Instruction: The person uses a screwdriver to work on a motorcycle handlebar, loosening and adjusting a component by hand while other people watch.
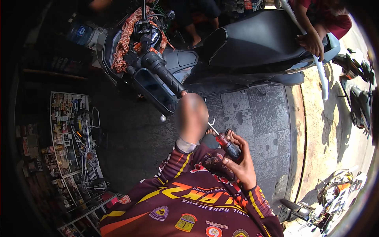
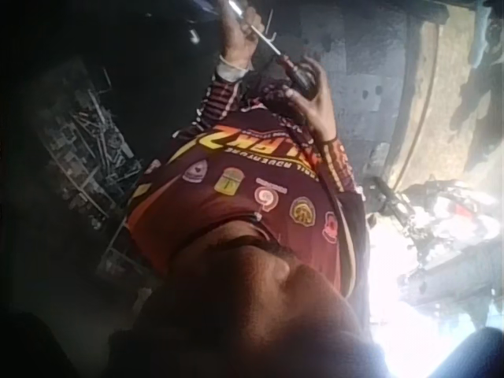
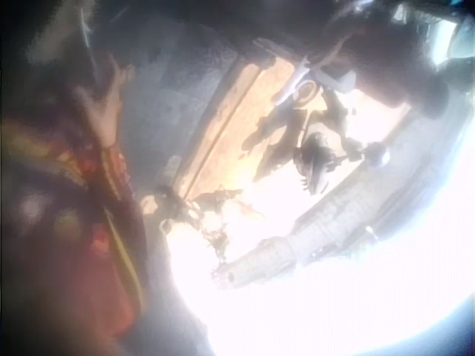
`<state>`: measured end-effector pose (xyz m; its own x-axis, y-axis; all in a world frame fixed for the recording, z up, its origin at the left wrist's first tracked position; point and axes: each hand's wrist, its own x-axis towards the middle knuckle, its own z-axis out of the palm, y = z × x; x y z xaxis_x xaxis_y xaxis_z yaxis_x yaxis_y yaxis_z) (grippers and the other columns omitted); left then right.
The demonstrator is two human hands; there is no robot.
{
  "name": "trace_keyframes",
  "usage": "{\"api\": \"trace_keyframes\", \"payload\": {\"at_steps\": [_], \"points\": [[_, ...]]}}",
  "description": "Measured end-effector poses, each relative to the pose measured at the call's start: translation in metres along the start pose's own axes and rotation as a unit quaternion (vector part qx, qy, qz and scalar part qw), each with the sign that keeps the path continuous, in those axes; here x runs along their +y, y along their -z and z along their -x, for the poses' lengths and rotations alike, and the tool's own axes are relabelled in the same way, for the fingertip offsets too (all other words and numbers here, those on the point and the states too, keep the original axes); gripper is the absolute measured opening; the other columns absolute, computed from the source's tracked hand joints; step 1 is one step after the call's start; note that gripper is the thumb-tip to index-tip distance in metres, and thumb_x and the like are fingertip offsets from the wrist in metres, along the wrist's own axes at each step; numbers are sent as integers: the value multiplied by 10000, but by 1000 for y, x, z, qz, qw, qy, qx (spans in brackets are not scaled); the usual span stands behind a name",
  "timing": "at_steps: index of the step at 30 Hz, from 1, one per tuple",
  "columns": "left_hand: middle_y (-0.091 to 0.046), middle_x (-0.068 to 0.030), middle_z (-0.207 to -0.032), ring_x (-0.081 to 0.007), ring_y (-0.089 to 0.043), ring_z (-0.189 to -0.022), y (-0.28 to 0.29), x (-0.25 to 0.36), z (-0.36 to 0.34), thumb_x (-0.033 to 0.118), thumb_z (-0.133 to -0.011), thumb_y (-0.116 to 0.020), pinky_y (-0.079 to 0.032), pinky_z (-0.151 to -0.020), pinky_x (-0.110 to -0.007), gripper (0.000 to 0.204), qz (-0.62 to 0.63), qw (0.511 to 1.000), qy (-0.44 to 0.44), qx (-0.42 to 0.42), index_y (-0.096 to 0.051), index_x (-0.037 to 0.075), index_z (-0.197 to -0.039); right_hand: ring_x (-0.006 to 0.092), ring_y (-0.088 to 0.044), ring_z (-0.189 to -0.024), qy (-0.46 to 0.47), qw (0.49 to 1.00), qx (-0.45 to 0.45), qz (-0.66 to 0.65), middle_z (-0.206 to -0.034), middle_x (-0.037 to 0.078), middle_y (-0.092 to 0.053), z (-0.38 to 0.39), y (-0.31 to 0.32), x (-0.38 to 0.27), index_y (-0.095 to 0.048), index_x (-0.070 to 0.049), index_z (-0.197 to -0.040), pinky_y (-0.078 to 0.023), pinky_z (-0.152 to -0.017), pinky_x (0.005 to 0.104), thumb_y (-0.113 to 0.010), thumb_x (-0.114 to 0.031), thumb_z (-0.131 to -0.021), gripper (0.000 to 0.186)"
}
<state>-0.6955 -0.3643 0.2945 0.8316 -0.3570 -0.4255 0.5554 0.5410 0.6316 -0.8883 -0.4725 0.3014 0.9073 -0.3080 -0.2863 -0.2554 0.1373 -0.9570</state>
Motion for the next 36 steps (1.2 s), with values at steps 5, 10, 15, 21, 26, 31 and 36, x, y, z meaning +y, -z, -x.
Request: {"api": "trace_keyframes", "payload": {"at_steps": [5, 10, 15, 21, 26, 31, 36], "points": [[-260, 56, -488, -37, -199, -400, 2, -2, -1, 605, -949, -345, -169, -386, -199, 500, 5, 1000, -5, -12, -488, 129, -887, 287, -635, -986, 107, 975, 86, 176, -1166, 202, -594, 7, 1, 7, -484, -19, -1278, -485, -866, 378, -655, -66, -834, 478], [-282, 54, -498, -34, -206, -396, 5, -1, -2, 604, -948, -352, -170, -381, -196, 496, 0, 1000, -23, -12, -491, 131, -892, 107, -537, -573, -144, 986, -25, -86, -688, 30, -543, 3, 11, 16, -521, -24, -1161, -399, -520, 221, -440, -358, -990, 384], [-282, 58, -497, -32, -212, -392, 6, 1, -3, 610, -944, -355, -174, -378, -197, 501, -11, 999, -26, -18, -496, 132, -890, 105, -468, -573, -119, 989, 15, -88, -674, 10, -464, 8, -4, 22, -504, -27, -1116, -378, -563, 236, -431, -237, -987, 257], [-273, 60, -496, -33, -207, -397, 6, 3, -1, 614, -943, -350, -178, -384, -197, 505, -5, 1000, -25, -15, -499, 134, -891, 324, -642, -1000, 67, 982, 126, 127, -1090, 232, -620, 11, -14, 19, -470, 12, -1129, -478, -849, 331, -661, -66, -844, 352], [-282, 58, -507, -33, -205, -407, 9, 5, 1, 615, -943, -345, -179, -390, -196, 508, -6, 999, -24, -21, -501, 133, -903, 255, -652, -863, 14, 996, 39, 82, -974, 181, -642, 10, -1, 23, -490, -9, -1128, -499, -745, 325, -625, -141, -894, 301], [-289, 55, -513, -30, -215, -411, 15, 9, 1, 627, -932, -350, -174, -389, -194, 520, -16, 999, -34, -36, -502, 130, -906, 171, -570, -623, -132, 985, -35, -109, -750, 117, -588, 5, -7, 21, -510, -18, -1113, -435, -583, 303, -491, -251, -971, 274], [-545, -31, -689, -19, -242, -393, 24, 15, 2, 650, -923, -343, -180, -364, -173, 581, -76, 995, -38, -45, -530, 103, -974, 316, -628, -822, 173, 962, -35, 208, -998, 156, -606, 6, -28, 1, -433, -101, -1366, -493, -691, 383, -609, -167, -890, 512]]}}
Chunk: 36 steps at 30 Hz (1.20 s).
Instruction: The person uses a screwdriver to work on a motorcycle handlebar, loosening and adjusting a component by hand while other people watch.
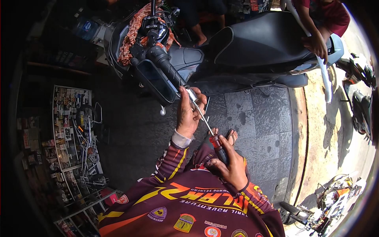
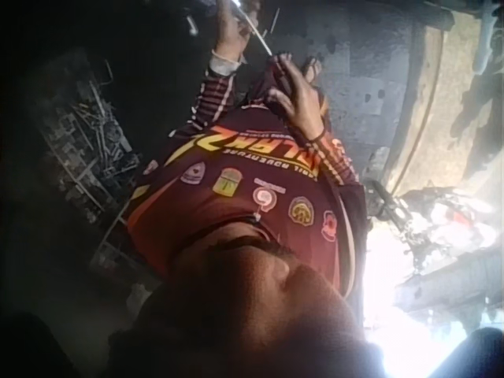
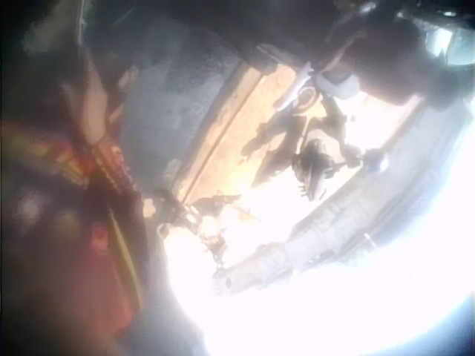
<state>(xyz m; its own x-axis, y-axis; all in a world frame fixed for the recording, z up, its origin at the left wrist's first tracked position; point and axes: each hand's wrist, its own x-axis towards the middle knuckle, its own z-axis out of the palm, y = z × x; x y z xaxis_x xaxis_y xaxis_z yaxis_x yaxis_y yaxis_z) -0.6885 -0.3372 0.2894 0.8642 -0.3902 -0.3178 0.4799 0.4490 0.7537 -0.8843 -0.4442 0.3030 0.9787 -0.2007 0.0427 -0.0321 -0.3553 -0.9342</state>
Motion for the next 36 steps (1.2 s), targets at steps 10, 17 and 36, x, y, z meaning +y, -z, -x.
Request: {"api": "trace_keyframes", "payload": {"at_steps": [10, 17, 36], "points": [[-612, -58, -782, -37, -410, -411, 4, 31, -30, 595, -916, -463, -268, -341, -153, 550, -84, 987, -104, 88, -578, 61, -976, 276, -585, -667, -6, 998, 6, 65, -832, 115, -548, -16, 1, 0, -494, -129, -1359, -498, -608, 386, -644, -121, -842, 539], [-527, -51, -631, -88, -494, -542, 4, 26, -43, 271, -893, -585, -408, -477, -189, 211, -102, 982, -105, 116, -531, 98, -785, 203, -591, -673, -24, 998, -23, -55, -864, 101, -620, -28, 7, 6, -494, -68, -1342, -488, -629, 318, -623, -91, -860, 500], [-522, -34, -583, -57, -370, -364, 3, 35, -50, 288, -873, -601, -259, -344, -187, 241, -129, 975, -74, 165, -524, 78, -783, 252, -592, -608, 21, 993, -117, -13, -799, 156, -572, -55, 23, 8, -425, -119, -1405, -504, -512, 328, -571, -74, -888, 539]]}}
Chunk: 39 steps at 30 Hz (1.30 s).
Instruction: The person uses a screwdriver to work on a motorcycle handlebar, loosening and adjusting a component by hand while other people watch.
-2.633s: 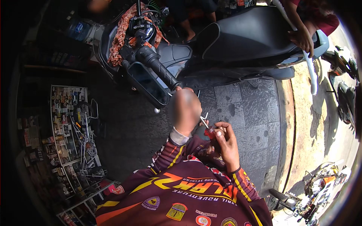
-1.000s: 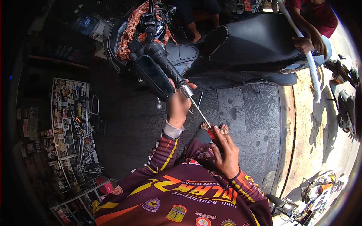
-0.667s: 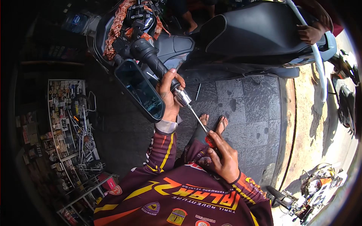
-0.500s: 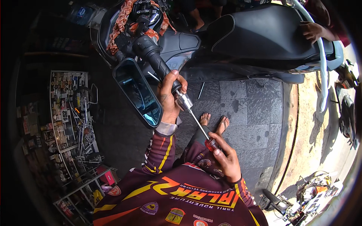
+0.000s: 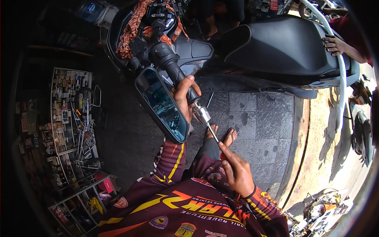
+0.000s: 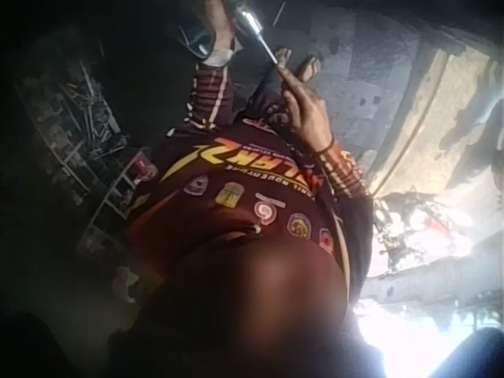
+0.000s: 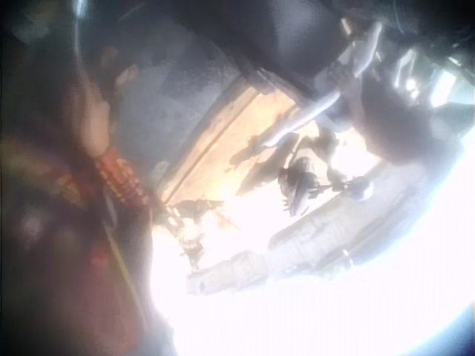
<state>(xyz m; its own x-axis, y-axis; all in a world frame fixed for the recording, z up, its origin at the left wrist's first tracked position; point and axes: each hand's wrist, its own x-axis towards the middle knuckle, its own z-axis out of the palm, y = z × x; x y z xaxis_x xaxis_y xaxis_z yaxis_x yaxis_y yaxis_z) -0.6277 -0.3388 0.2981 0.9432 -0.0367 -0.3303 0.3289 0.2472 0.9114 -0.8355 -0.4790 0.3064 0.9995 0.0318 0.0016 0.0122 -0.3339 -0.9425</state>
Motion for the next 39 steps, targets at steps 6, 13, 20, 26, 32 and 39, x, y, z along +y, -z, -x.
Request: {"api": "trace_keyframes", "payload": {"at_steps": [6, 13, 20, 26, 32, 39], "points": [[-529, -38, -612, -62, -361, -375, 3, 0, -2, 272, -883, -580, -263, -351, -196, 208, 8, 999, -24, -37, -510, 88, -820, 70, -508, -638, -243, 843, -68, -475, -797, 7, -543, 2, -2, 7, -420, -37, -1397, -410, -620, 185, -418, -197, -1005, 423], [-527, -30, -623, -59, -352, -384, -1, 5, 1, 300, -885, -580, -279, -366, -188, 230, -17, 999, -17, -30, -509, 92, -817, 258, -566, -727, -31, 999, -23, 19, -828, 117, -579, -7, 17, 4, -449, -100, -1392, -459, -870, 375, -631, -124, -865, 558], [-507, -31, -616, -56, -353, -381, 3, 0, 1, 276, -898, -568, -282, -357, -190, 218, 23, 999, -16, -31, -505, 84, -815, 187, -505, -538, -42, 993, -100, -48, -608, 61, -469, -16, 9, 3, -371, -106, -1442, -357, -995, 403, -506, -133, -946, 515], [-508, -35, -617, -53, -356, -378, 11, 4, -1, 307, -916, -550, -269, -348, -187, 231, 11, 997, -29, -64, -497, 91, -856, 56, -428, -428, -202, 804, -142, -542, -696, 57, -525, -20, -5, 11, -356, -70, -1442, -366, -426, 201, -358, -286, -1028, 467], [-497, 10, -622, -37, -279, -391, 21, -23, 44, 668, -939, -235, -171, -381, -207, 681, -63, 997, 16, 32, -544, 62, -968, 334, -608, -1031, -83, 991, -67, -85, -1079, 174, -630, -18, 5, 3, -473, -93, -1357, -403, -957, 396, -591, -133, -893, 481], [-420, 74, -623, 1, -308, -503, 12, -69, 132, 333, -998, -455, -213, -457, -186, 331, -76, 990, 12, -114, -597, 35, -970, 330, -634, -949, -71, 997, 19, -24, -1096, 169, -578, -13, -14, -9, -400, -4, -1269, -468, -837, 401, -716, -86, -777, 590]]}}
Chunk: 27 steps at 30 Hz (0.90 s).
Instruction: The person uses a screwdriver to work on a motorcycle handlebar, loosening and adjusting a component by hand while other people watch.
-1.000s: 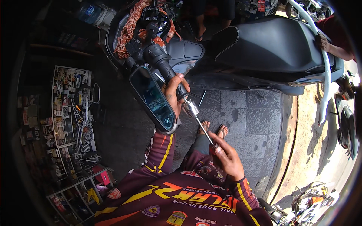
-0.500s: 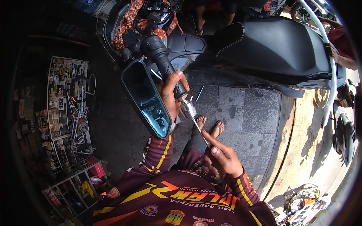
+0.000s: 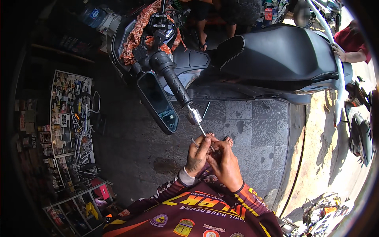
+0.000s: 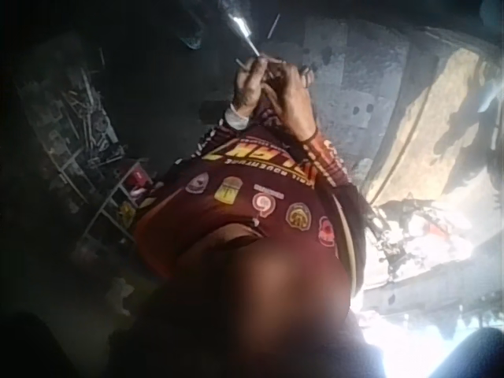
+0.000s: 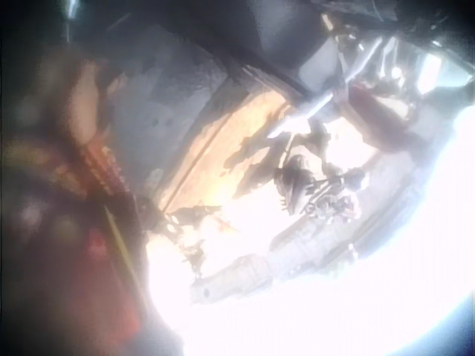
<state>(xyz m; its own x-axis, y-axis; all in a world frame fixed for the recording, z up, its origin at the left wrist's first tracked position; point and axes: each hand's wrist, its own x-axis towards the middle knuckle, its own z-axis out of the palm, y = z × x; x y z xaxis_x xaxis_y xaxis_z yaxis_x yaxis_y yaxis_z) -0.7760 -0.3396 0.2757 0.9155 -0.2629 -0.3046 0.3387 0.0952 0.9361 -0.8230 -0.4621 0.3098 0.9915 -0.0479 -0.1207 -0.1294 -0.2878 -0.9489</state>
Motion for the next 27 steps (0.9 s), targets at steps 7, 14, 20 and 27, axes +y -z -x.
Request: {"api": "trace_keyframes", "payload": {"at_steps": [7, 14, 20, 27], "points": [[-402, 79, -605, 2, -307, -499, -2, 12, -3, 355, -1000, -457, -201, -451, -181, 343, 72, 995, 50, -42, -558, 68, -842, 314, -641, -837, 59, 991, 103, 55, -1011, 142, -593, 41, 7, 13, -507, -109, -1325, -529, -685, 335, -721, -106, -779, 586], [-572, -41, -822, -48, -382, -468, 40, 19, -34, 595, -972, -265, -235, -390, -185, 672, 108, 989, 29, 95, -550, 0, -1101, 199, -534, -576, 31, 992, 80, 96, -744, 65, -515, 46, -3, 20, -558, -165, -1318, -470, -541, 336, -716, -128, -788, 554], [-597, -82, -839, -46, -403, -468, 38, 61, -92, 588, -961, -347, -250, -361, -183, 670, 170, 981, -63, 66, -533, -26, -1155, 181, -528, -586, 42, 991, 80, 102, -825, 65, -589, 42, -1, 14, -573, -134, -1295, -480, -523, 317, -724, -124, -776, 540], [-500, -31, -640, -67, -444, -532, 23, 71, -106, 410, -965, -487, -350, -485, -185, 309, 122, 989, -34, 82, -498, 104, -923, 184, -514, -569, 26, 999, 46, 2, -1150, 174, -636, 38, -1, 13, -574, -27, -1253, -481, -533, 288, -708, -80, -784, 491]]}}
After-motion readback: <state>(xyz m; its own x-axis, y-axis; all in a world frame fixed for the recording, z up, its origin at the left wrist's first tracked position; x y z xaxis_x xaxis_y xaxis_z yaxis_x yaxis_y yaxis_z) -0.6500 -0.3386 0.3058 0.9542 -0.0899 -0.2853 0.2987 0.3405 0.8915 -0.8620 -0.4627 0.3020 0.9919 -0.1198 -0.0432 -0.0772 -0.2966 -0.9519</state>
